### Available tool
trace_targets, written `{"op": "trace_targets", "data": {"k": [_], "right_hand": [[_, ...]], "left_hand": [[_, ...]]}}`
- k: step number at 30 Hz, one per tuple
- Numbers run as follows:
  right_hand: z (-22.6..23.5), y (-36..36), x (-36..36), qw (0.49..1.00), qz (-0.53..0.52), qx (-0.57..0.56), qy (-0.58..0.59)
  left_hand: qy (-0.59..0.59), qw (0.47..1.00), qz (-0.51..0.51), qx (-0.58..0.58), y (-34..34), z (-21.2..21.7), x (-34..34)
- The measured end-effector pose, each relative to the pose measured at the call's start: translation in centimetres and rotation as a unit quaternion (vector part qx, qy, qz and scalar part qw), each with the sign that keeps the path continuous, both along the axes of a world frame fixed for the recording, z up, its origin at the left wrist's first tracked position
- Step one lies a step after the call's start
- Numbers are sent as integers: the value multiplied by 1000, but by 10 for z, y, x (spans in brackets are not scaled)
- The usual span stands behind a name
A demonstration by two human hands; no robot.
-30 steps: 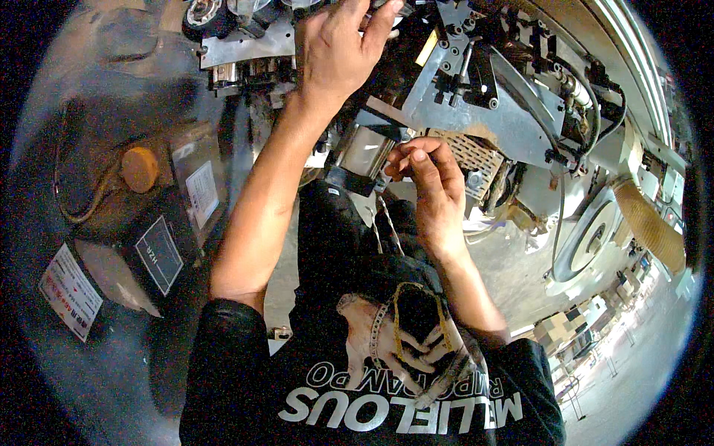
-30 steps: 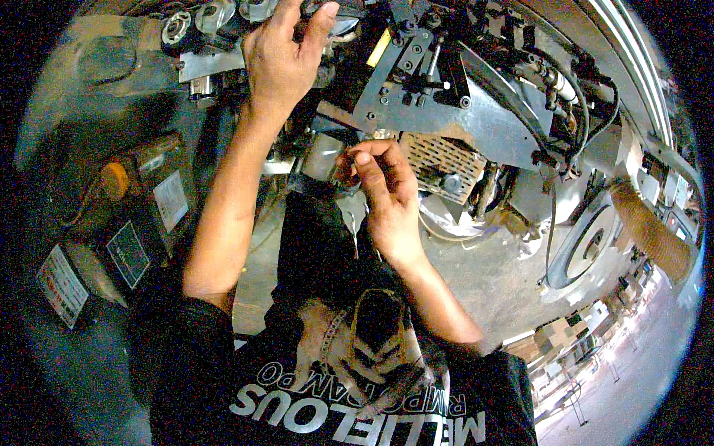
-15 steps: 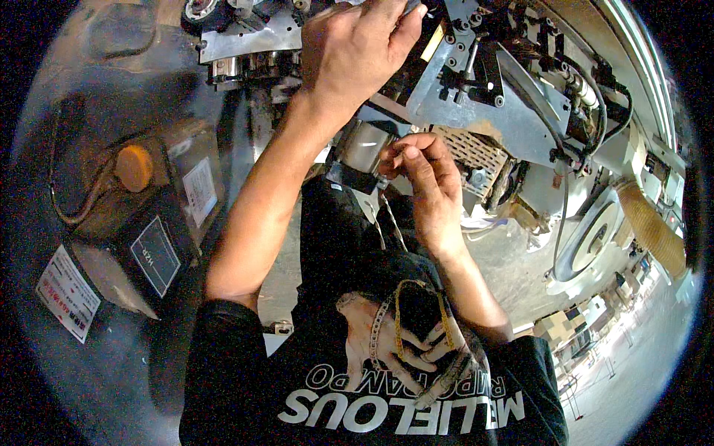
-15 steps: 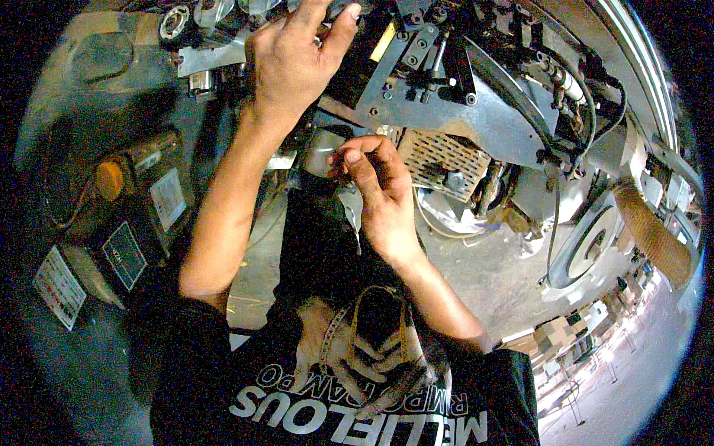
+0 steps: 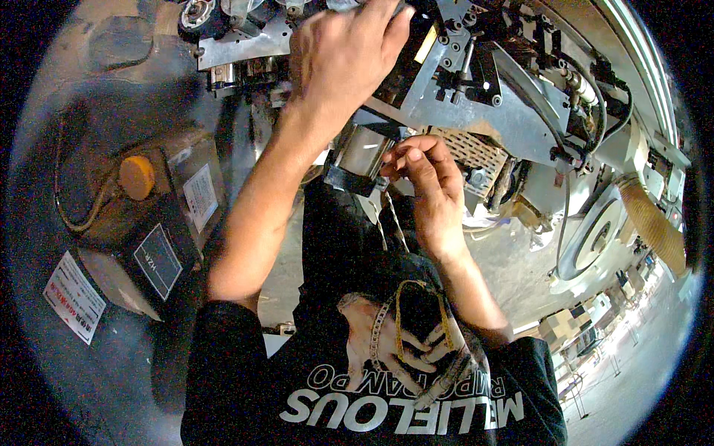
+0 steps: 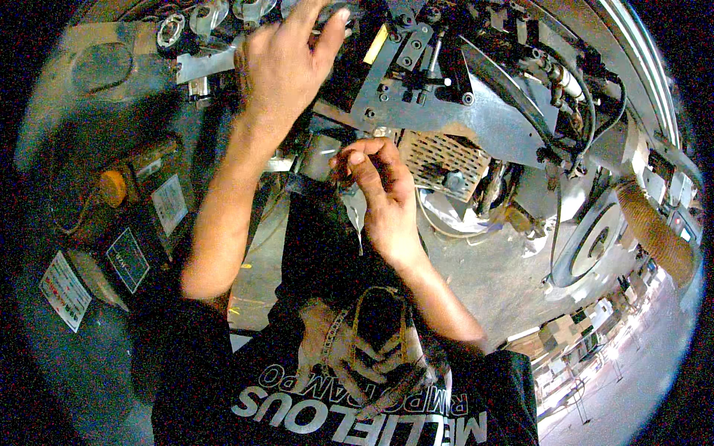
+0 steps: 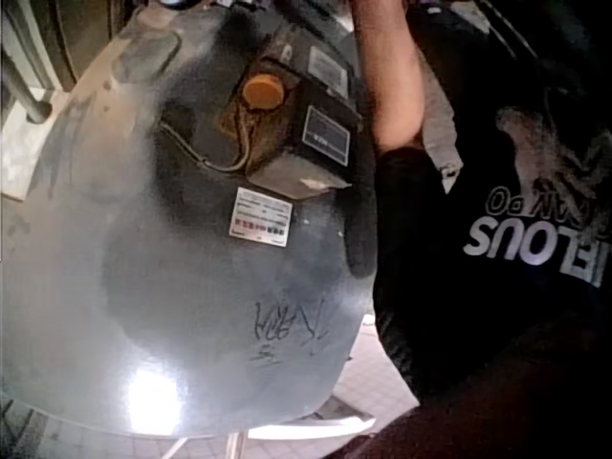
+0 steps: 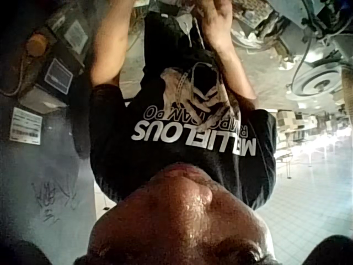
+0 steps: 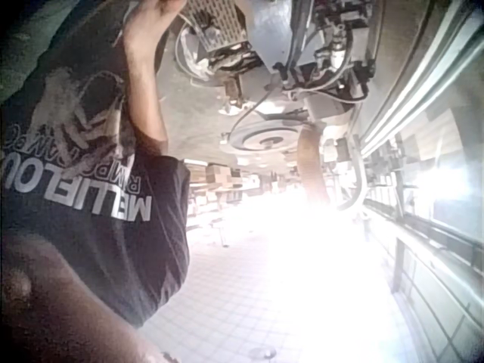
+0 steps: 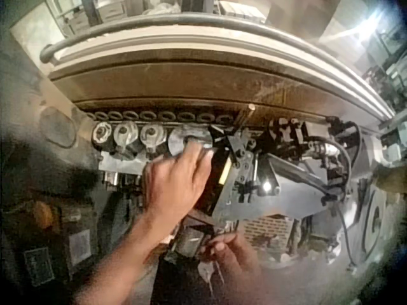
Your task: The person services a machine by adjusting mechanical components by hand and loosening and tightening parts using an adjustable wrench.
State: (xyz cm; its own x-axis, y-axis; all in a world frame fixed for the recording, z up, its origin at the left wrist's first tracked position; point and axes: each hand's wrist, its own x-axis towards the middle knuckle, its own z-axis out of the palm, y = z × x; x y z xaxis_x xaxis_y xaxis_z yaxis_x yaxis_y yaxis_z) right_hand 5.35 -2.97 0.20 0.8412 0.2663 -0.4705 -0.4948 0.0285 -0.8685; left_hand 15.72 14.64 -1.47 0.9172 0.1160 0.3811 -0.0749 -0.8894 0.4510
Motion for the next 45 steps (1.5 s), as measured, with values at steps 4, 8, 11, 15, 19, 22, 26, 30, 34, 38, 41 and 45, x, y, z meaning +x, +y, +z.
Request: {"op": "trace_targets", "data": {"k": [4, 8, 11, 15, 19, 22, 26, 30, 34, 38, 41, 45], "right_hand": [[-1, 0, 1, 1000, 4, 12, 10], [-1, 0, 2, 999, -6, 25, 35], [1, -1, 2, 998, -17, 31, 48], [2, -4, 3, 1000, 1, -5, 1], [11, 5, 12, 997, 0, -40, -61], [13, 6, 17, 997, 4, -41, -67], [10, 8, 14, 996, 24, -42, -75], [12, 10, 13, 991, 50, -62, -103], [13, 12, 12, 993, 52, -55, -85], [15, 18, 18, 994, 44, -56, -81], [14, 20, 24, 993, 44, -59, -88], [12, 19, 26, 994, 40, -56, -83]], "left_hand": [[3, 997, -46, -60, 5, 25, 22], [19, 998, -56, -36, 3, 30, 30], [5, 997, -55, -55, 3, 28, 29], [-12, 996, -54, -68, 5, 25, 24], [-90, 980, -43, -171, 4, 1, 15], [-131, 977, -35, -162, 6, -15, 4], [-190, 972, -34, -134, 5, -31, 0], [-143, 978, -7, -151, 4, -38, -10], [-70, 987, -10, -141, 4, -17, -10], [-82, 994, -22, -75, 4, 1, -4], [-72, 995, -18, -70, 7, 11, -1], [-112, 990, -27, -83, 6, 16, 10]]}}
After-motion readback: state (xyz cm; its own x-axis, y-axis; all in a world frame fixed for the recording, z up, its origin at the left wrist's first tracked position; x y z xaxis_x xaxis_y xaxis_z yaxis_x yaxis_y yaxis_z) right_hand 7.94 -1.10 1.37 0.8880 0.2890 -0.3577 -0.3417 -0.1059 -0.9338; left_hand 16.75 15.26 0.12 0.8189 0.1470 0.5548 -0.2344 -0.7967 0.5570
